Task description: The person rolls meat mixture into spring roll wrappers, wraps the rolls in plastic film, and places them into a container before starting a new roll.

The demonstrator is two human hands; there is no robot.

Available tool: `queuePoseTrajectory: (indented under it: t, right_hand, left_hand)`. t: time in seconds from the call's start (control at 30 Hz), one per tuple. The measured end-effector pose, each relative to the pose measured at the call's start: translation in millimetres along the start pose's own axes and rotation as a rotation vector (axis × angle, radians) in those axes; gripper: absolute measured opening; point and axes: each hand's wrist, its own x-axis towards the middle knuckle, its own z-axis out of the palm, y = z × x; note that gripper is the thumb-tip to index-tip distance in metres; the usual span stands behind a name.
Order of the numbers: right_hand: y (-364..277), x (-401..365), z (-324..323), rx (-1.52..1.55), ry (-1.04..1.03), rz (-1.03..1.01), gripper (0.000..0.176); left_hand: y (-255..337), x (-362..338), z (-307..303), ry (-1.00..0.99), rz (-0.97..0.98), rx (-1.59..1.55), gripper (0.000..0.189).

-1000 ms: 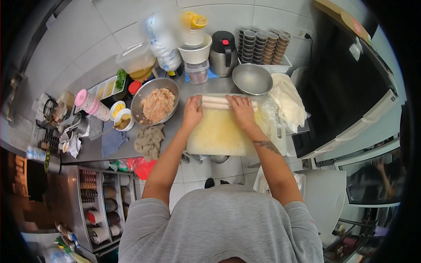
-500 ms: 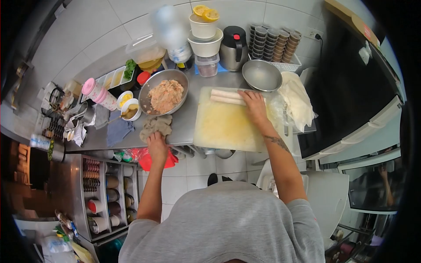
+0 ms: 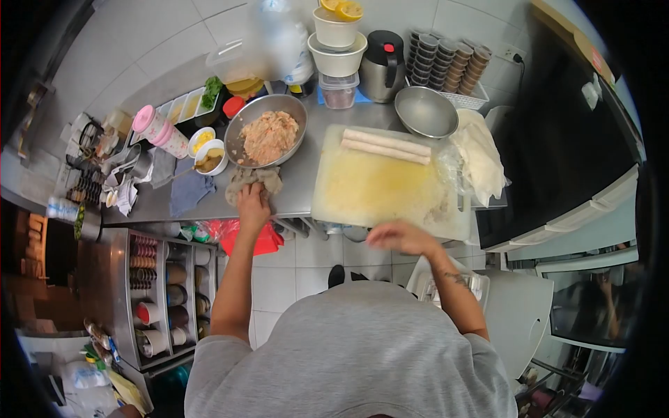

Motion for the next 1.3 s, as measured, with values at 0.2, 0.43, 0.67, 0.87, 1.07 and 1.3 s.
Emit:
queuePoseTrajectory:
  t: [0.2, 0.43, 0.67, 0.87, 1.07, 1.3]
  right_hand:
    - [127, 79, 71, -0.424, -0.056, 0.087, 0.032]
    - [164, 162, 78, -0.91, 0.379, 0.342, 0.043]
    - [164, 190, 78, -0.895, 0.723, 0.253, 0.042]
    - [161, 185, 76, -0.849, 0.77, 0.136, 0.042]
    - [165, 189, 79, -0.766, 0.805, 0.023, 0.043]
    - [155, 173, 72, -0.351, 0.884, 0.082, 0.04]
  left_hand:
    - [12, -13, -15, -0.034, -0.007, -0.033, 0.037]
    - [10, -12, -14, 0.003, 0.075, -0.04, 0.037]
    - [5, -12, -9, 0.046, 0.142, -0.016, 0.034]
    - [3, -8, -6, 0.045, 0.157, 0.011, 0.033]
    - [2, -7, -7, 0.039, 0.17, -0.009, 0.031]
    - [3, -9, -10, 0.038, 0.155, -0.083, 0.032]
